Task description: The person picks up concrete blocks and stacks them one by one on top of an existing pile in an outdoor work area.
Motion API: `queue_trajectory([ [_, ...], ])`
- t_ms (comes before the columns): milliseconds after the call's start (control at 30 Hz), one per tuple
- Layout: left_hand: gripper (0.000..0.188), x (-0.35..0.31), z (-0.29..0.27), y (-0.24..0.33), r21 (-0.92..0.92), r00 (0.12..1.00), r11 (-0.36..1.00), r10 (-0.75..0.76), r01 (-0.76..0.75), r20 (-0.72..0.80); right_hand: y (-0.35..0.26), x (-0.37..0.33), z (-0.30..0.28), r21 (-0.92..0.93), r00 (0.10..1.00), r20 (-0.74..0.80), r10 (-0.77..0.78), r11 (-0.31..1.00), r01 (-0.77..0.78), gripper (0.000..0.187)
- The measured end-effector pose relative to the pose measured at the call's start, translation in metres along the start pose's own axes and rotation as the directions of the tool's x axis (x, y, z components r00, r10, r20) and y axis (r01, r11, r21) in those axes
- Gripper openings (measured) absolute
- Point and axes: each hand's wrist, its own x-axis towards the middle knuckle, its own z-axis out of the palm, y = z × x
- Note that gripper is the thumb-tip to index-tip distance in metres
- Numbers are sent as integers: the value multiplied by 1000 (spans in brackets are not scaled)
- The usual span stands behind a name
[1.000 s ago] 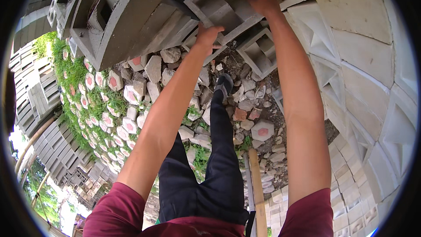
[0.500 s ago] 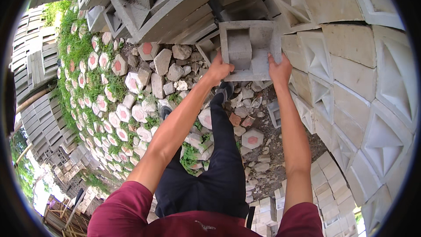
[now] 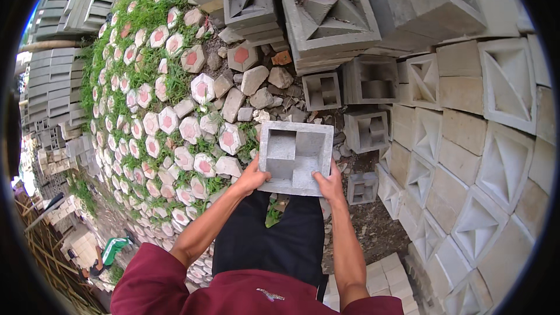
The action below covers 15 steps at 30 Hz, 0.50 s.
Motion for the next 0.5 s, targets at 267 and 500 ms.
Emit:
queue_trajectory([
  [267,88,-88,-96,-70,-257,915,894,298,-367,-273,-46,-33,116,-151,959,281,-24,986,69,72],
  [500,82,-189,-143,-104,-504,779,648,234,-571,-582,-105,-97,243,-285,879,476,38,952,114,52],
])
